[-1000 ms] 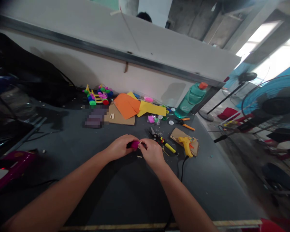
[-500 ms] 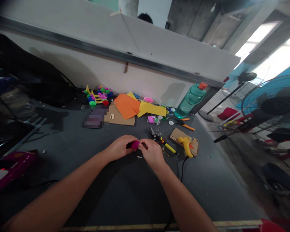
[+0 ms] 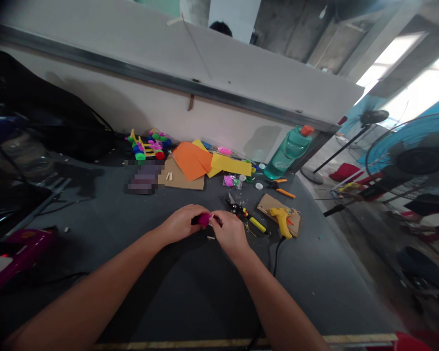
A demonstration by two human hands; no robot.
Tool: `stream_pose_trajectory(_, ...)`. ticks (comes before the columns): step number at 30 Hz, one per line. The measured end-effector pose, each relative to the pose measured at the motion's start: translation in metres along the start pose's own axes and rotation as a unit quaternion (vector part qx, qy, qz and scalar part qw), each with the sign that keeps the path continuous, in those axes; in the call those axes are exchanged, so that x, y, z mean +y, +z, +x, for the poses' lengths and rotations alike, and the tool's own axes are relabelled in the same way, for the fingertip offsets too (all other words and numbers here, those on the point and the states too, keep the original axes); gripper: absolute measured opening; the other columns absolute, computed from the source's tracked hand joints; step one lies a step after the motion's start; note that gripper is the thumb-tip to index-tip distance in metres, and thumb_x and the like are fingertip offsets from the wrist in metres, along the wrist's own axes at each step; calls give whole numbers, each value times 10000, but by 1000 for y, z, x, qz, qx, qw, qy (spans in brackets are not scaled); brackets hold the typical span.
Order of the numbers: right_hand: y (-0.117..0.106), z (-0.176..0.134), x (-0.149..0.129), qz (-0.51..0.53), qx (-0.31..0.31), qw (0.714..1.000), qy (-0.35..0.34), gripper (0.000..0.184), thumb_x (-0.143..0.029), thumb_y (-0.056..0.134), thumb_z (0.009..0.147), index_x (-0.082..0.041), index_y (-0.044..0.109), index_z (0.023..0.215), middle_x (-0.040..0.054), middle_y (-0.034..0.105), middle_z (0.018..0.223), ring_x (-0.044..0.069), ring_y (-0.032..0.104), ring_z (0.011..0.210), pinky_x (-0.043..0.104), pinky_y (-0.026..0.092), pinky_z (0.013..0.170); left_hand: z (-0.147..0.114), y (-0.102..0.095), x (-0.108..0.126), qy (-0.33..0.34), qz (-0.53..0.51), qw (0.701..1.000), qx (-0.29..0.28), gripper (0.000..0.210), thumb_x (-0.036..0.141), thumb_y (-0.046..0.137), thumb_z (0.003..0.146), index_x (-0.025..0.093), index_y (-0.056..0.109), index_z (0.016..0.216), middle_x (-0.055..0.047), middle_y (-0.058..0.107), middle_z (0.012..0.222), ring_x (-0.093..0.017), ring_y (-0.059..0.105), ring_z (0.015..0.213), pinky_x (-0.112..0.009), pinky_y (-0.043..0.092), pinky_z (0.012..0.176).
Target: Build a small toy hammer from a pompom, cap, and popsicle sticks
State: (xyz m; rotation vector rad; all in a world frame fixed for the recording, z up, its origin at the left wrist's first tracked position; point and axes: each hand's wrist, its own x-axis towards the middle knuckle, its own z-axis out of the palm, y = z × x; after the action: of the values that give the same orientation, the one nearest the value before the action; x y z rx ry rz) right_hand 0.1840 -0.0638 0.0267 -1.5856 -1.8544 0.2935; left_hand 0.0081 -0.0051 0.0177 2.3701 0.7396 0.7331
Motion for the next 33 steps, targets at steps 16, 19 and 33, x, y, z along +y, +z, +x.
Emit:
stream_pose_trajectory(16, 0, 0, -2, 3, 1, 1000, 28, 177, -283, 512, 811, -219, 670, 860, 30, 684, 803, 173, 599, 704, 275, 438, 664, -1, 0, 0, 0, 1, 1000, -1, 324, 163, 641, 732, 215, 583, 1047, -43, 641, 1007, -198, 572, 935, -343, 436, 830)
stream_pose_trajectory(19, 1, 1, -1, 14, 0, 999, 36, 188, -288, 510, 803, -219, 677, 858, 27, 687, 798, 167, 598, 684, 271, 440, 649, 0, 0, -1, -4, 4, 1000, -1, 328, 165, 640, 730, 223, 584, 1048, -43, 642, 1011, -203, 571, 942, -349, 434, 832)
stream_pose_trajectory(33, -1, 1, -4, 20, -6, 999, 45, 148, -246, 535, 803, -206, 672, 842, 20, 680, 783, 170, 594, 681, 262, 418, 627, -1, -1, 1, -2, 9, 1000, -4, 328, 140, 634, 730, 215, 577, 1045, -27, 637, 1007, -200, 566, 924, -329, 432, 826)
